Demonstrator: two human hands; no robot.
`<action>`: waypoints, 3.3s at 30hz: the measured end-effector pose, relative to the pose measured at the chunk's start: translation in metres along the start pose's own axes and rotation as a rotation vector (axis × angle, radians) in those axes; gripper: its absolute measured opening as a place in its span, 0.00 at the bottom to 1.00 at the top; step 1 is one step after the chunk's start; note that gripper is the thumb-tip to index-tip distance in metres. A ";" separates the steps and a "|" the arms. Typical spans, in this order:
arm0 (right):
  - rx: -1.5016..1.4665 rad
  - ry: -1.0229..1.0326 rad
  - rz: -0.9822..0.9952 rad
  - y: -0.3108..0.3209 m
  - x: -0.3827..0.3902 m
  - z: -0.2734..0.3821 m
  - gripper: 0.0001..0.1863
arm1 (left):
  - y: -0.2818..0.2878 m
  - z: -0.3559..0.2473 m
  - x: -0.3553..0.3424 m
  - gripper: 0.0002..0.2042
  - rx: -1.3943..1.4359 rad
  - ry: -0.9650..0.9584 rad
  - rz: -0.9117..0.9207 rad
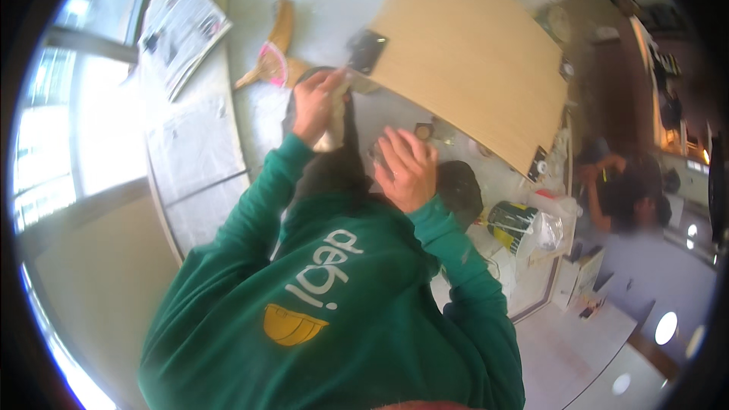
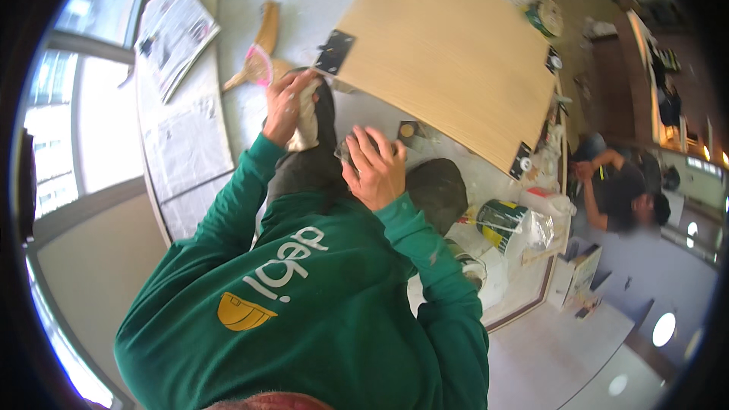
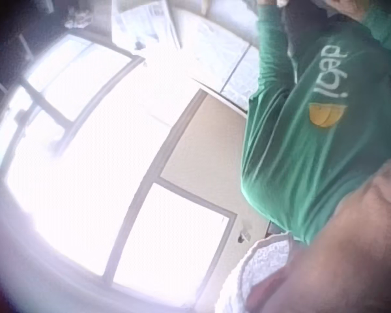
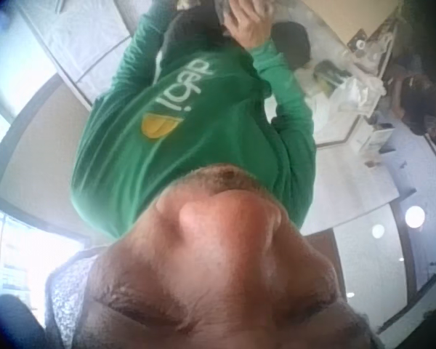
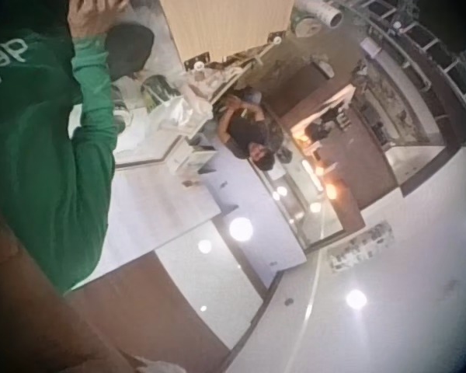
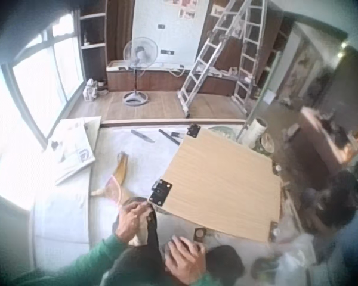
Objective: The person sits on the floor and applies a finish to a light-colored wooden board using a small brush and a cloth. They repeatedly dip the brush into a container, apply the finish to the board, and wipe the surface with a cloth. Another person is visible in the background.
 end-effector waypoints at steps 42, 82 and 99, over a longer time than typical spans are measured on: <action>-1.162 -1.278 -1.250 0.046 0.181 -0.101 0.12 | -0.172 0.062 0.031 0.13 -0.022 0.086 0.265; -1.161 -1.448 -0.812 -0.061 0.194 -0.118 0.16 | -0.069 0.016 0.033 0.51 -0.144 -0.393 -0.199; -0.755 -1.251 -0.447 -0.108 0.202 -0.161 0.12 | 0.000 -0.018 0.023 0.19 -0.320 -0.402 -0.261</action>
Point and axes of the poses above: each hand's wrist, its own x-axis away from the middle knuckle, its own y-axis out of the back of the hand, z = x × y, the point moved 5 cm from there along -x, towards the middle knuckle, and after that the axes turned 15 degrees about y, right-handed, at the moved point
